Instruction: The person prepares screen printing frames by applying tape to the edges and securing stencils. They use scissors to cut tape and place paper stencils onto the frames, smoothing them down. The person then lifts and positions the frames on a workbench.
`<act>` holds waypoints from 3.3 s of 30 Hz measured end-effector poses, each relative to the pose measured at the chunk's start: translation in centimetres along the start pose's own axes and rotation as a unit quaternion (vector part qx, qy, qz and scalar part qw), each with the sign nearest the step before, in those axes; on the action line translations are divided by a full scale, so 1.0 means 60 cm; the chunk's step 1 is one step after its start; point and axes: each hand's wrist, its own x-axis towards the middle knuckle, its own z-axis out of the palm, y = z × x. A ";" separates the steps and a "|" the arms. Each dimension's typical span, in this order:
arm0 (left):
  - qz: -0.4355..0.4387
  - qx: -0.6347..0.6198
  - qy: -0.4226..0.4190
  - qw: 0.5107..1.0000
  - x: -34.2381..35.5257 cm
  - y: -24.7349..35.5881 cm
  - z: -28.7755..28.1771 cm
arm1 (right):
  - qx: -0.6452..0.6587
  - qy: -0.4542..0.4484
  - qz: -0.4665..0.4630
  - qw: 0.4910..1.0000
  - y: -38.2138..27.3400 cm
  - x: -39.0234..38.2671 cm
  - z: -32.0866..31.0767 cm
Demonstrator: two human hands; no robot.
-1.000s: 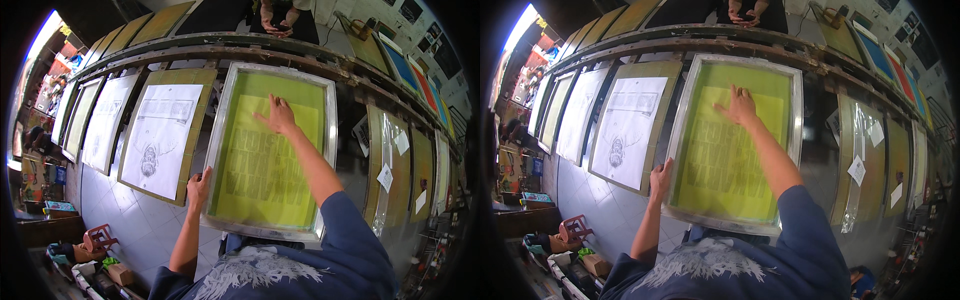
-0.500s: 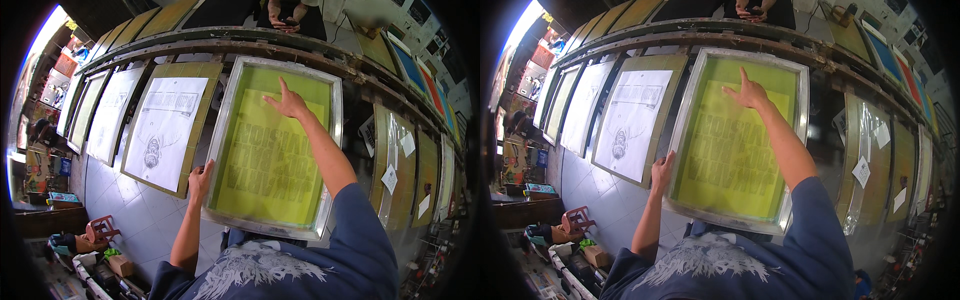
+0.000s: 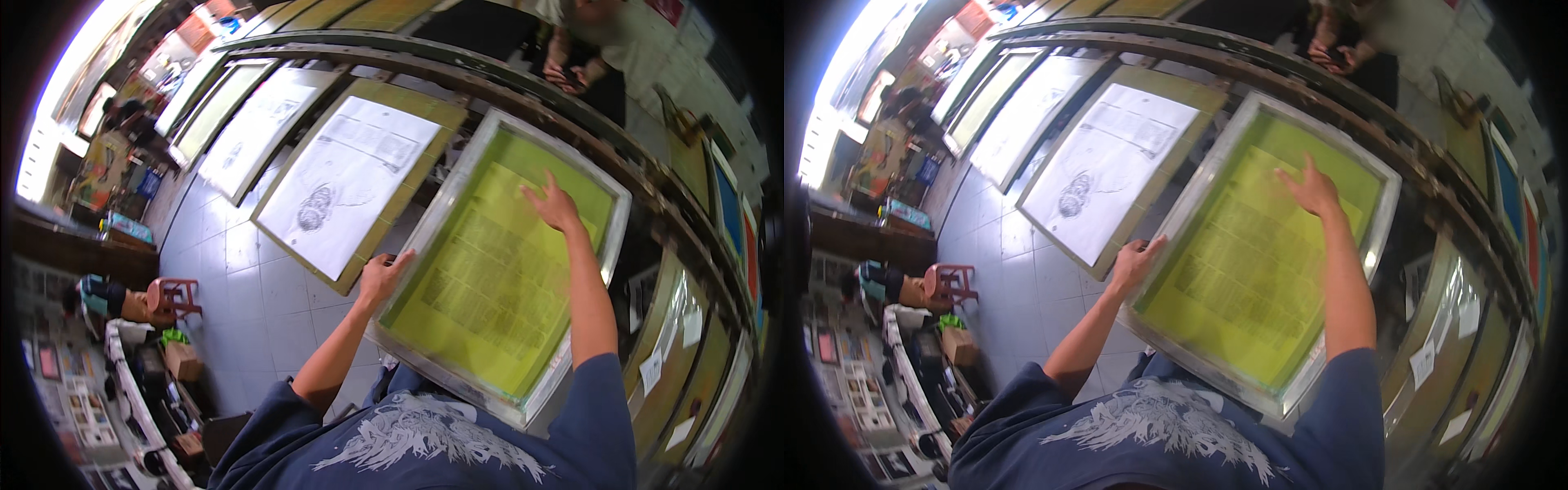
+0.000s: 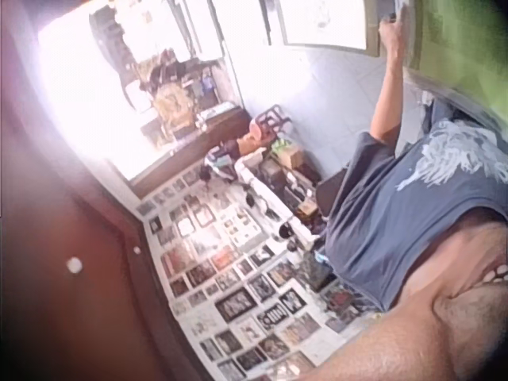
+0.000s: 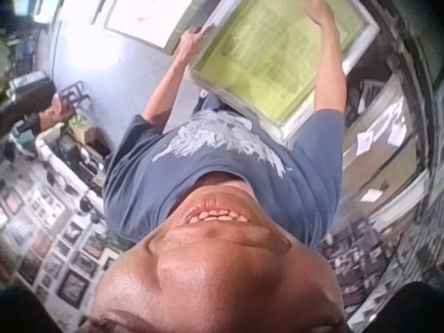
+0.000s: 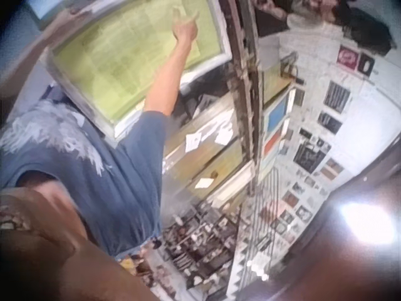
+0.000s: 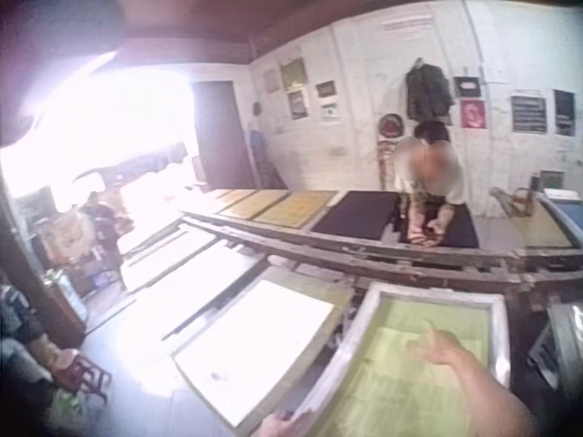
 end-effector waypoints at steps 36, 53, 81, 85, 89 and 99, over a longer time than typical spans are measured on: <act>0.056 0.000 0.045 0.997 0.014 -0.011 0.003 | -0.167 0.108 -0.096 0.975 0.062 -0.006 0.071; 0.050 -0.012 0.012 0.999 0.012 -0.006 -0.001 | -0.292 -0.038 -0.039 0.955 0.054 -0.001 0.004; 0.106 -0.101 0.011 0.989 0.061 -0.064 0.021 | 0.129 0.420 -0.064 0.896 0.058 -0.250 0.025; 0.189 -0.102 -0.026 0.976 0.022 -0.074 -0.020 | 0.035 0.385 0.218 0.896 0.089 -0.476 0.126; 0.160 -0.032 -0.068 0.984 -0.026 -0.101 -0.068 | -0.041 0.338 0.325 0.882 0.056 -0.620 0.182; 0.154 -0.048 -0.068 0.985 -0.074 -0.141 -0.060 | 0.042 0.290 0.395 0.871 0.051 -0.662 0.212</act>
